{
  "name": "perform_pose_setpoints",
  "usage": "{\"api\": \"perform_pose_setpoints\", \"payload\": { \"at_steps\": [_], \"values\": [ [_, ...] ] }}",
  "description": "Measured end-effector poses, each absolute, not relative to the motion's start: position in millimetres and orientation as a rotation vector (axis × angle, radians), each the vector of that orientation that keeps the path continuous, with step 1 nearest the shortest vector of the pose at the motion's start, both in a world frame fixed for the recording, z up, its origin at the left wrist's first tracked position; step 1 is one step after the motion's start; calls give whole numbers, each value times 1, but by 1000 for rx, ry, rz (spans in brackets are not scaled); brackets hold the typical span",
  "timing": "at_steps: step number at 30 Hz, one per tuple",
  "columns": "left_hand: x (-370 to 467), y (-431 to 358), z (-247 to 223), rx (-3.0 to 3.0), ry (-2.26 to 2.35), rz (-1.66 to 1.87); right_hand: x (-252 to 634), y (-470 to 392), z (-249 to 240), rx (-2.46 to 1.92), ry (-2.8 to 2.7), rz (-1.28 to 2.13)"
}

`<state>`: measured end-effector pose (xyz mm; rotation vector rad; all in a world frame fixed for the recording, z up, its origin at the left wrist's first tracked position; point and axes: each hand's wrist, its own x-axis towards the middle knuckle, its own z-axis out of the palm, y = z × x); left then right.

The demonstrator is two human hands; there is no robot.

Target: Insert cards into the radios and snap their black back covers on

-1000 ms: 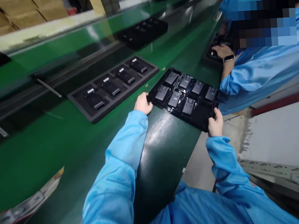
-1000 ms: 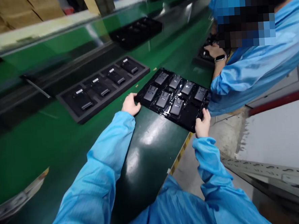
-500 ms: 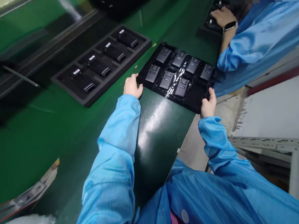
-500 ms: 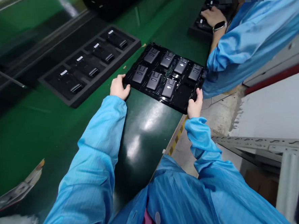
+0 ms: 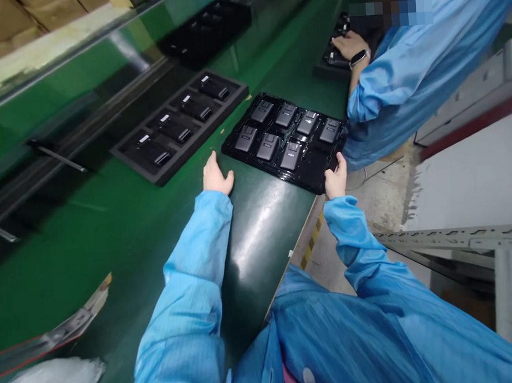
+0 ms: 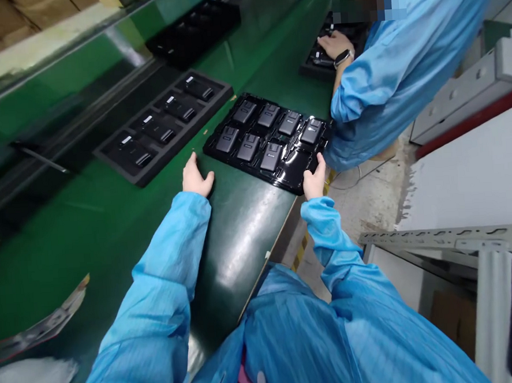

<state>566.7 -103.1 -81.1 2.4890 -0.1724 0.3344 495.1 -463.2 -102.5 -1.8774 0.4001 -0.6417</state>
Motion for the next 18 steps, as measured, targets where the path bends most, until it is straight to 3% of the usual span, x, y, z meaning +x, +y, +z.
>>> {"api": "perform_pose_setpoints", "payload": {
  "at_steps": [4, 9, 14, 18],
  "values": [
    [467, -96, -64, 2516, -203, 376, 479, -458, -67, -1932, 423, -710],
    [237, -65, -39, 2642, -120, 366, 437, -394, -14, -1950, 209, -786],
    [40, -78, -23, 2797, 768, 671, 367, -259, -5, -1853, -799, -103],
    [-8, -132, 42, 2726, 1174, 1038, 291, -180, -27, -1600, -1457, 335]
  ]
}}
